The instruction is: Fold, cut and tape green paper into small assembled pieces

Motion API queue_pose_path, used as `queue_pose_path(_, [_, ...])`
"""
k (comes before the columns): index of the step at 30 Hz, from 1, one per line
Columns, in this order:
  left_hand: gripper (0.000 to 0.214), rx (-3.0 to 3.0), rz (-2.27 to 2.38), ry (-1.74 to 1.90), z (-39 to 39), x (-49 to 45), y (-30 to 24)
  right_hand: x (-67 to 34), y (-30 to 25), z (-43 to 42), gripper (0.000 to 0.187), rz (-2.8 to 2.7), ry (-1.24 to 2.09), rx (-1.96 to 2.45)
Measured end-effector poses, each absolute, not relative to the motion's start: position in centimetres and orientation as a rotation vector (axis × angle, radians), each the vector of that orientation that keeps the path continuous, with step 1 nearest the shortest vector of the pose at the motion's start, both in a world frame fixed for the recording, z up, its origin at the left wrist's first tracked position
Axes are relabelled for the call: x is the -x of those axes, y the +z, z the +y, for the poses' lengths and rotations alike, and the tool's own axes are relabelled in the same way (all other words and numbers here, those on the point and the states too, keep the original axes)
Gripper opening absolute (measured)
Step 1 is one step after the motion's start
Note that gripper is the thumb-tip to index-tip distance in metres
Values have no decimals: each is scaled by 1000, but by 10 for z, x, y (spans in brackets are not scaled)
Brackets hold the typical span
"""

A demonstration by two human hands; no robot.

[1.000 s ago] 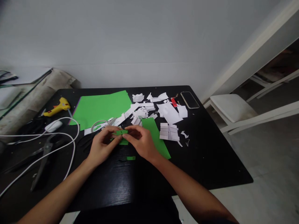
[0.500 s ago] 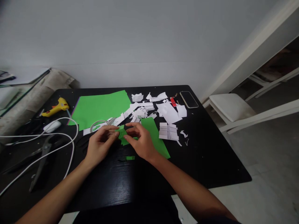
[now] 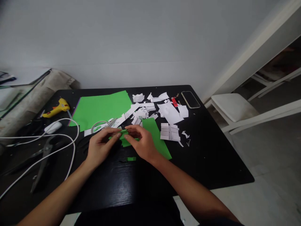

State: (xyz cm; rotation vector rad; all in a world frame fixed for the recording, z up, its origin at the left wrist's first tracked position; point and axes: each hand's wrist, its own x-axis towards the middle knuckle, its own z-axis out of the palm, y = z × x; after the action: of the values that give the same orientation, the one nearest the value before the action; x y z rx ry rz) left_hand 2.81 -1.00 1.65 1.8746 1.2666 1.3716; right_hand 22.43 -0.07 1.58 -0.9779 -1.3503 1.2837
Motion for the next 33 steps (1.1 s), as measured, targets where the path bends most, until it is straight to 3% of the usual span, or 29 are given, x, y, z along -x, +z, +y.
queue_pose_path(11, [8,-1969,1137,1360,-10,-31,20,-226,13,1,11,-1313,1294,965])
queue_pose_path(16, [5,-1829,1227,1325,-13,-32,20,-224,14,1,19,-1278,1329,967])
queue_pose_path(22, [21,-1601,1221,1389,-12,-34,20,-224,18,0,32,-1301,1400,946])
queue_pose_path(33, [8,-1797,1127,1319,-11,-29,26,-227,15,3,34,-1259,1454,953])
